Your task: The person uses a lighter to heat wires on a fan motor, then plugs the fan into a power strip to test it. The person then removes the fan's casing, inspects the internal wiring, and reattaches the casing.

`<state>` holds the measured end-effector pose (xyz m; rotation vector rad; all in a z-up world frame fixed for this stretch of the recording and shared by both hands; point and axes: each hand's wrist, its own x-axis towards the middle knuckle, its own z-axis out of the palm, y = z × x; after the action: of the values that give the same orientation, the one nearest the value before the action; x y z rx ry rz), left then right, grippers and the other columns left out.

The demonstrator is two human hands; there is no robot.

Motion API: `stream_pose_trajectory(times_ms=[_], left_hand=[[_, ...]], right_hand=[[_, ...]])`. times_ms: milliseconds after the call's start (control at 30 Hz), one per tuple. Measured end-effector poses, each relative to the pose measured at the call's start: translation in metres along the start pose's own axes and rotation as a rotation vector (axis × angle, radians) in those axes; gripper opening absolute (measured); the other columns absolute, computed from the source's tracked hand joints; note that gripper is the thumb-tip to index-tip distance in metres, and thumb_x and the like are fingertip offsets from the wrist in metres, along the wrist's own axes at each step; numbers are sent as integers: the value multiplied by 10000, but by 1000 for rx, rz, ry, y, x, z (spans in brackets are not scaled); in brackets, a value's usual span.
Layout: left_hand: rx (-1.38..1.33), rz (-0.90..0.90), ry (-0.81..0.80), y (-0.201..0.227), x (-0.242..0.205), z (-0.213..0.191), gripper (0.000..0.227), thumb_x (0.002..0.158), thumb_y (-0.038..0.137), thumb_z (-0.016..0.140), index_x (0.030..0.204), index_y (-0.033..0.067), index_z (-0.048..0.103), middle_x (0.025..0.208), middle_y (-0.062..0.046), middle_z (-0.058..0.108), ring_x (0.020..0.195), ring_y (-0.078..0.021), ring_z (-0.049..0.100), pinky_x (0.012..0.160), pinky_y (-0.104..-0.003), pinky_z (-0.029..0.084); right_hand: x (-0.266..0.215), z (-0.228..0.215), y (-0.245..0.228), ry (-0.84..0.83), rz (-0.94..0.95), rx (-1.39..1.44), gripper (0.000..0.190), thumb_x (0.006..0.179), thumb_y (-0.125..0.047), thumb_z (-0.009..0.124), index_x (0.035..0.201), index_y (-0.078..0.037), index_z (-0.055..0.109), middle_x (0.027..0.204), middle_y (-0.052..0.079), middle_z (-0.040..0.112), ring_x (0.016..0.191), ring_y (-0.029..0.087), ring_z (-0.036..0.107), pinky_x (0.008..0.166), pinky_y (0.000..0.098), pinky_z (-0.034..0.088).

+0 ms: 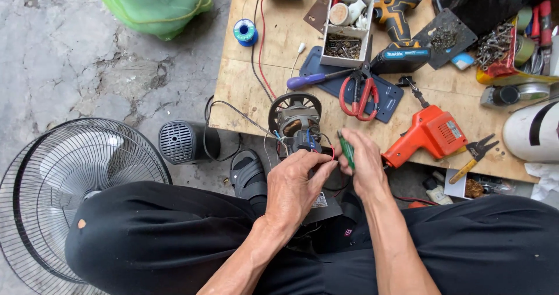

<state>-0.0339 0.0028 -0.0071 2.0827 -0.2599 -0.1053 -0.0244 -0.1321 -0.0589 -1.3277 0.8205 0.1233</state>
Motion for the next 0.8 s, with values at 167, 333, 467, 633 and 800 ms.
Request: stream_pose_trajectory(times_ms=[167, 333, 467, 633, 800], left_hand=[[-44, 3, 60, 2, -3, 0, 115, 775, 265, 632, 854, 185, 657, 695, -18, 611, 715, -185, 629, 601, -272, 498], [-297, -100, 338, 13, -4, -30, 176, 823, 134, 570, 976, 82, 640, 800, -150, 648, 782, -264, 637, 638, -354, 507], [-625, -586, 614, -4, 1, -35, 348, 835, 163, 476, 1146, 14, 513, 848, -96, 505, 726, -135, 444, 616, -214, 396], [-664, -669, 589, -33, 29, -27, 416, 845, 202, 469, 1211, 4, 454, 1161, -235, 476, 1105, -321, 459, 896, -383, 389], [-368, -576, 101, -37, 51, -33, 608, 697, 500, 446, 1163, 117, 522, 1143, -53, 584, 1043, -146, 541, 890, -286, 394]], right_hand=[[-5, 7, 15, 15, 87, 70, 353, 809, -342, 573, 754, 5, 550, 440, 113, 434, 280, 109, 349, 229, 182, 222], [21, -18, -4, 203, -112, -34, 464, 864, -464, 453, 905, -9, 538, 574, 113, 531, 400, 111, 474, 290, 188, 337], [2, -19, -38, 363, -289, -497, 604, 884, -408, 436, 1293, 14, 298, 1256, 290, 350, 1184, 405, 343, 954, 512, 291], [-75, 7, -40, 129, -233, -646, 477, 858, -402, 443, 1199, -70, 478, 1171, 212, 490, 1130, 371, 432, 948, 466, 327], [-124, 18, 13, -38, 26, -1048, 842, 617, -559, 582, 1308, -196, 266, 1333, 46, 355, 1208, 208, 384, 949, 405, 331]])
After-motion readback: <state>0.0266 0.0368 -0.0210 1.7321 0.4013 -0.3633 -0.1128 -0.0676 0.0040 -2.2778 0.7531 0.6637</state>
